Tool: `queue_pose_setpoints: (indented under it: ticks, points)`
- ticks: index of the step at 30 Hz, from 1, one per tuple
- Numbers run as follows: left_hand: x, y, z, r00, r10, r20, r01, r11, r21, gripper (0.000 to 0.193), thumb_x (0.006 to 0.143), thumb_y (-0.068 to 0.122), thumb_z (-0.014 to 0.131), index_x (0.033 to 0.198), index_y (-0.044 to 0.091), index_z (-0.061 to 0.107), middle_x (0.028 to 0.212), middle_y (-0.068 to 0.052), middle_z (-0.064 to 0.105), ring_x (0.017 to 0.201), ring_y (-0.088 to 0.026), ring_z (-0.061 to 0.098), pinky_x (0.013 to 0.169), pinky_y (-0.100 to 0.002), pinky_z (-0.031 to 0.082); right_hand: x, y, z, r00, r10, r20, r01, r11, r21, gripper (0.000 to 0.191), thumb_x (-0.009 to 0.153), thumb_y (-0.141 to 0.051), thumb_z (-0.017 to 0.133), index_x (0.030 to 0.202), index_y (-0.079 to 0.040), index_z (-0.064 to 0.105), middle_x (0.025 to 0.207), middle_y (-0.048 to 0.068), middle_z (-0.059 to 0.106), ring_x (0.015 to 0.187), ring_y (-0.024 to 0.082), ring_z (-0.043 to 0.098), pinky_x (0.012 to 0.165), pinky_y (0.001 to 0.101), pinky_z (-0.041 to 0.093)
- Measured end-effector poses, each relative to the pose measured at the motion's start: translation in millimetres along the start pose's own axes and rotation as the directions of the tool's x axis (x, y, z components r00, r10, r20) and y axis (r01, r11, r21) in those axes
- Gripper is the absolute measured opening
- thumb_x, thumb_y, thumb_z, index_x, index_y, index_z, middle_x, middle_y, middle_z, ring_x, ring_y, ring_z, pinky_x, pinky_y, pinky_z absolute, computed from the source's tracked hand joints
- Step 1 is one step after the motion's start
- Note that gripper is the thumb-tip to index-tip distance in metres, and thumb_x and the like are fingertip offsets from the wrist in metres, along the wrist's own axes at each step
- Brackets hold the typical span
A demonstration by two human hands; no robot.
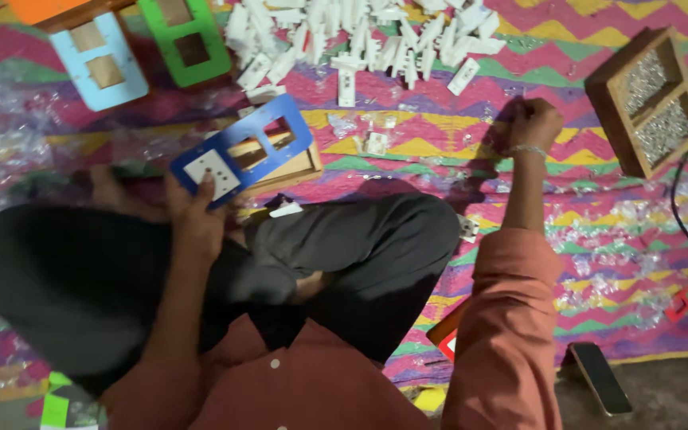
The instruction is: The person sits on a floor mat and assembles electrical switch plates, picking white plastic switch modules from a pile and pressing them into colored plastic frames. They take screws from a wooden box and use a hand tool to tighten the modules into the frames, working on one frame at a time.
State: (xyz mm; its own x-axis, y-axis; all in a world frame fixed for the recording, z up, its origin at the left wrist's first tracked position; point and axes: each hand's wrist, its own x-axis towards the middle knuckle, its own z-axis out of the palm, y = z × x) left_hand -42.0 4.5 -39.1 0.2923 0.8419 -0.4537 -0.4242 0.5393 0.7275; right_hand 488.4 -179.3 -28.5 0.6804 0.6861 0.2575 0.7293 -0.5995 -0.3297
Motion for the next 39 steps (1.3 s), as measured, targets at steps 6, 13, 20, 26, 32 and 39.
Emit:
queue_pose_setpoints:
  ticks: [6, 13, 20, 26, 32, 39]
  points:
    - [0, 1, 6, 0.996, -0.047, -0.072, 0.057, 0.988, 0.142, 0.043, 0.1, 0.002, 0.061, 0.139, 0.013, 0.045, 0.118, -0.005, 0.061, 0.098, -0.018, 0.065, 0.075, -0.037, 0.059, -1, -15, -9, 0.997, 0.073, 0.016, -0.07, 0.988, -0.137, 0.009, 0.088, -0.009, 0.077, 0.087, 0.0, 0.076, 0.081, 0.025, 0.07, 0.073, 0.042, 0.069, 0.069, 0.0476, 0.055]
    - [-7, 1, 11, 0.989, 0.102, 0.111, -0.102, 0.995, -0.005, 0.047, 0.103, 0.002, 0.06, 0.146, 0.011, 0.042, 0.129, -0.007, 0.059, 0.115, -0.018, 0.065, 0.091, -0.037, 0.06, -9, -31, -20, 0.973, 0.214, 0.09, -0.228, 0.95, 0.211, 0.012, 0.088, -0.009, 0.078, 0.09, 0.003, 0.074, 0.079, 0.016, 0.073, 0.07, 0.025, 0.073, 0.065, 0.0389, 0.057]
    - [-11, 9, 16, 0.994, 0.023, 0.102, -0.03, 0.997, 0.066, 0.042, 0.101, 0.002, 0.058, 0.14, 0.009, 0.044, 0.119, -0.009, 0.061, 0.097, -0.021, 0.066, 0.068, -0.037, 0.058, 3, -28, -34, 0.992, 0.103, 0.076, -0.108, 0.991, 0.073, 0.017, 0.086, -0.011, 0.082, 0.1, -0.002, 0.081, 0.086, 0.016, 0.076, 0.072, 0.022, 0.074, 0.068, 0.0352, 0.058]
    - [-5, 1, 15, 0.998, 0.057, 0.021, -0.06, 0.991, 0.122, 0.045, 0.101, 0.0, 0.06, 0.143, 0.007, 0.044, 0.127, -0.007, 0.061, 0.113, -0.019, 0.063, 0.094, -0.035, 0.058, 9, -31, -17, 0.988, 0.112, 0.104, -0.105, 0.992, -0.072, 0.013, 0.089, -0.014, 0.078, 0.098, -0.005, 0.081, 0.083, 0.021, 0.072, 0.069, 0.033, 0.071, 0.07, 0.0415, 0.056]
    - [-1, -12, 3, 0.986, 0.139, 0.088, -0.154, 0.968, 0.199, 0.05, 0.103, 0.0, 0.061, 0.149, 0.006, 0.043, 0.131, -0.007, 0.06, 0.119, -0.017, 0.06, 0.105, -0.034, 0.051, -4, -20, 0, 1.0, -0.024, -0.011, 0.021, 0.965, -0.263, 0.014, 0.091, -0.014, 0.076, 0.099, -0.005, 0.082, 0.088, 0.024, 0.067, 0.077, 0.041, 0.066, 0.071, 0.0485, 0.053]
    - [2, -18, -2, 0.992, 0.102, 0.071, -0.117, 0.963, 0.243, 0.056, 0.105, 0.01, 0.061, 0.156, 0.012, 0.035, 0.131, -0.005, 0.06, 0.111, -0.014, 0.062, 0.086, -0.031, 0.06, -12, -61, 15, 0.97, -0.01, -0.242, 0.041, 0.991, 0.124, 0.013, 0.093, -0.011, 0.074, 0.091, 0.001, 0.073, 0.084, 0.013, 0.071, 0.074, 0.027, 0.067, 0.066, 0.0399, 0.054]
